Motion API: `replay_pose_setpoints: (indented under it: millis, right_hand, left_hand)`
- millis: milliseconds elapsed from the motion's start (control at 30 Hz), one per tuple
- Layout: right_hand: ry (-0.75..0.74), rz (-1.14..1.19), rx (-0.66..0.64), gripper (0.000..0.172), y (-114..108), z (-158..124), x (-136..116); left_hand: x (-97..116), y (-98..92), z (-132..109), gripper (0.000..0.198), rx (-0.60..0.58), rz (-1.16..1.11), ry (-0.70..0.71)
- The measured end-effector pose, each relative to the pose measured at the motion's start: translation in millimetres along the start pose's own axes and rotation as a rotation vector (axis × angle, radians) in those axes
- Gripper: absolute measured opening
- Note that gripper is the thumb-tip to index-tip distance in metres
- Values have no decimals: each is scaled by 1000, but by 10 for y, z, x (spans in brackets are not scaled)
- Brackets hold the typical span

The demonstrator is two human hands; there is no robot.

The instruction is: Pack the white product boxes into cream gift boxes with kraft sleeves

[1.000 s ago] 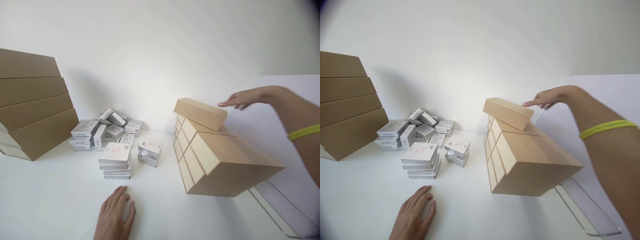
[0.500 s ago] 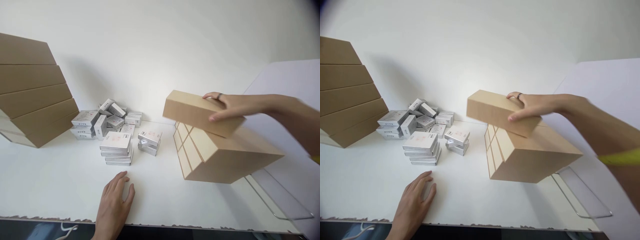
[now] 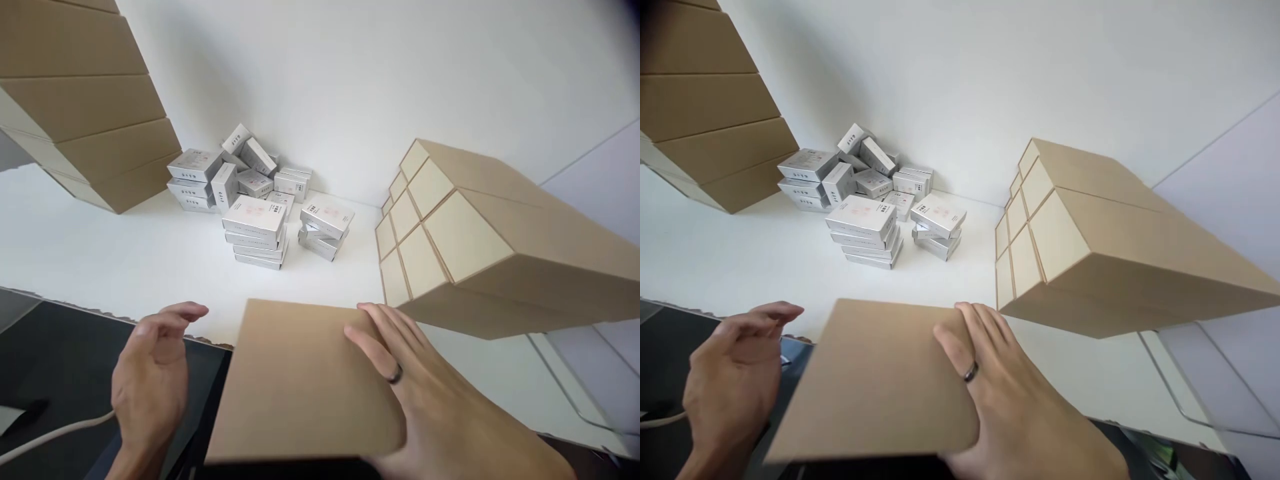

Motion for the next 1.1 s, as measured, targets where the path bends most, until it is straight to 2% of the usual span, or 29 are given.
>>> replay_pose_setpoints:
  millis: [33, 67, 133, 233, 300, 367, 400, 467, 500, 567, 633, 667, 767, 867, 967, 1100]
  right_hand:
    - [49, -8, -24, 104, 95, 24, 104]
    - [98, -18, -36, 105, 169, 40, 195]
    - [148, -51, -29, 103, 254, 46, 294]
    - [124, -109, 56, 79, 249, -13, 276]
    - [100, -98, 158, 67, 228, -110, 222]
    - [158, -46, 329, 68, 221, -262, 211]
    - [238, 5, 435, 72, 231, -361, 237]
    - [511, 191, 615, 77, 336, -593, 363]
    - [687, 333, 633, 74, 464, -700, 446]
    - [1007, 626, 528, 68, 813, -843, 545]
    - [1207, 759, 426, 68, 1047, -893, 547]
    - [1259, 758, 439, 70, 1074, -891, 547]
    - [1308, 708, 553, 69, 1022, -820, 573]
    - [1326, 738, 534, 68, 1043, -728, 609]
    - [1313, 759, 538, 67, 1060, -690, 622]
    - [1277, 980, 485, 58, 1113, -665, 611]
  left_hand:
    - [-6, -14, -19, 16, -19, -57, -13]
    - [-15, 16, -49, 17, -87, -81, -37]
    - [-28, 161, -141, 20, -310, -9, -87]
    - [18, 407, -277, 23, -630, 173, -48]
    - [79, 530, -314, 38, -731, 235, 31]
    - [126, 597, -309, 42, -711, 259, 98]
    - [136, 618, -310, 41, -679, 267, 117]
    - [129, 637, -333, 33, -591, 279, 116]
    - [117, 639, -356, 29, -542, 281, 97]
    - [102, 637, -412, 21, -457, 291, 49]
    - [105, 660, -464, 17, -428, 324, 3]
    - [116, 681, -481, 18, -429, 345, -12]
    - [151, 725, -481, 20, -413, 398, -31]
    - [120, 715, -457, 21, -355, 416, -71]
    - [53, 724, -465, 23, -352, 390, -121]
    - [33, 734, -491, 30, -342, 332, -174]
Point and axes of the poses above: each hand's wrist, its own z-axis towards the middle knuckle, its own y-axis out of the palm, x = y × z, the point moved 7 cm from there along z, towards the middle knuckle, and after that the axes turned 10 degrees about y, right-handed, at the moved point
